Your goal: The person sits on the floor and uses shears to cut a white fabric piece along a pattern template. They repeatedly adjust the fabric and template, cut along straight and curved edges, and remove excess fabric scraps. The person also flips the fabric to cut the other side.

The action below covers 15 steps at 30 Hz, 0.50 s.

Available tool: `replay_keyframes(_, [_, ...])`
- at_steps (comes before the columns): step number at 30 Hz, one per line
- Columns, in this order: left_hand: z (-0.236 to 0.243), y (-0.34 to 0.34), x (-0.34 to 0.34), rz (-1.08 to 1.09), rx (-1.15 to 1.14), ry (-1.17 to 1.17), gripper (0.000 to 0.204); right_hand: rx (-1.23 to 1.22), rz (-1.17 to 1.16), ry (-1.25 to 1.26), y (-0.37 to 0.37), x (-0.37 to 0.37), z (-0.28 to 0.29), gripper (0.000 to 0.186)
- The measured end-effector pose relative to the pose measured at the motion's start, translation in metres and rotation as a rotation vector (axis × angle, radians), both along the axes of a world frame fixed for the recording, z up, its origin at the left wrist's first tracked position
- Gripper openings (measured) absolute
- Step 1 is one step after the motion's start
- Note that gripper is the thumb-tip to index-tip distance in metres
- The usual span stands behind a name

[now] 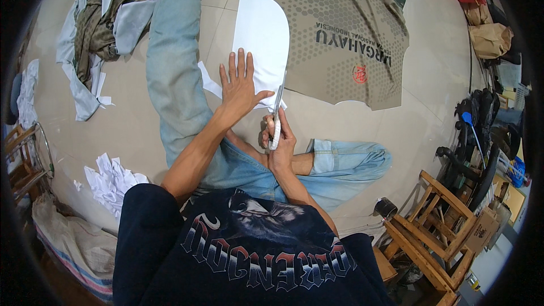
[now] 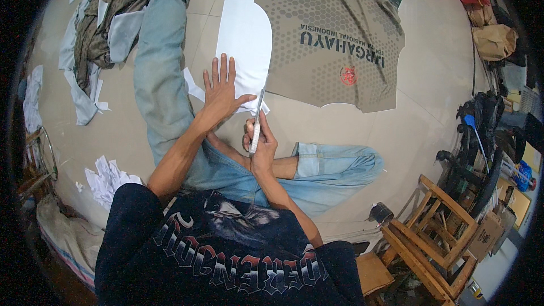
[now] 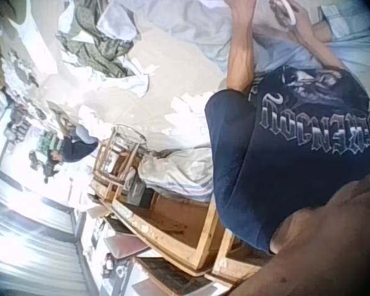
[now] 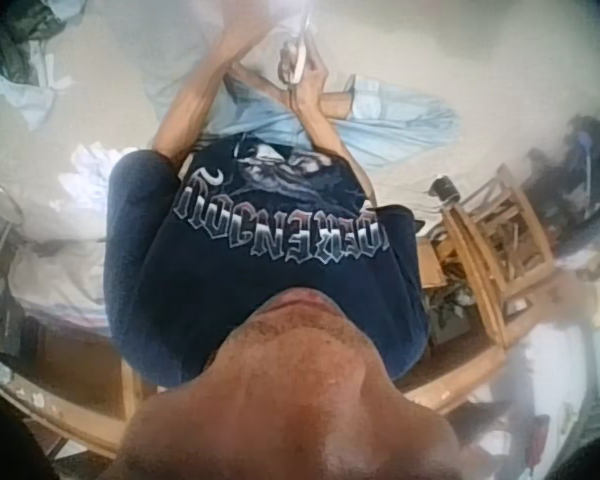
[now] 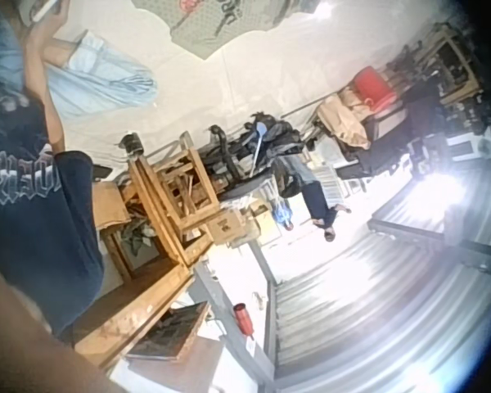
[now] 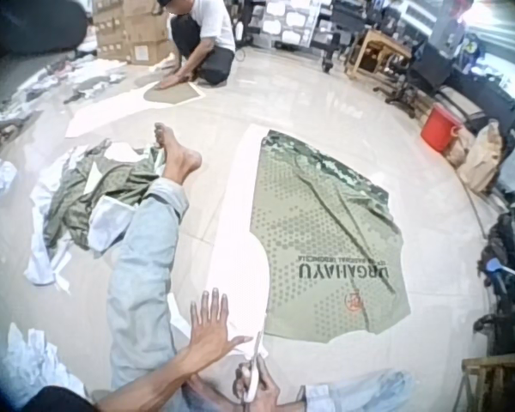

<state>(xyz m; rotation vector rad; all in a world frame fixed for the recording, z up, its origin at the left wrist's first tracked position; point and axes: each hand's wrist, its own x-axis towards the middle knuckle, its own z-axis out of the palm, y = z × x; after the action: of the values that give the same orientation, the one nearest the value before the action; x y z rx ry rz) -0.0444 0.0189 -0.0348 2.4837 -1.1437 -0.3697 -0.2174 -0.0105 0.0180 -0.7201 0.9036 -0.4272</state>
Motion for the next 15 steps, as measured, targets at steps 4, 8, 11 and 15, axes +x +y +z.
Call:
replay_keyframes(4, [0.005, 0.0, 0.001, 0.007, 0.01, 0.058, 0.123, 0.019, -0.01, 0.012, 0.001, 0.001, 0.004, 0.058])
replay_keyframes(8, [0.009, 0.0, 0.003, 0.005, 0.023, 0.085, 0.124, -0.027, -0.001, 0.067, -0.004, 0.003, 0.005, 0.06])
replay_keyframes(11, [0.01, 0.001, 0.003, 0.007, 0.034, 0.073, 0.123, -0.011, -0.011, 0.083, -0.015, 0.019, 0.014, 0.06])
replay_keyframes(15, [0.012, 0.001, 0.002, 0.003, 0.029, 0.054, 0.123, -0.046, -0.04, 0.07, -0.024, 0.031, 0.002, 0.062])
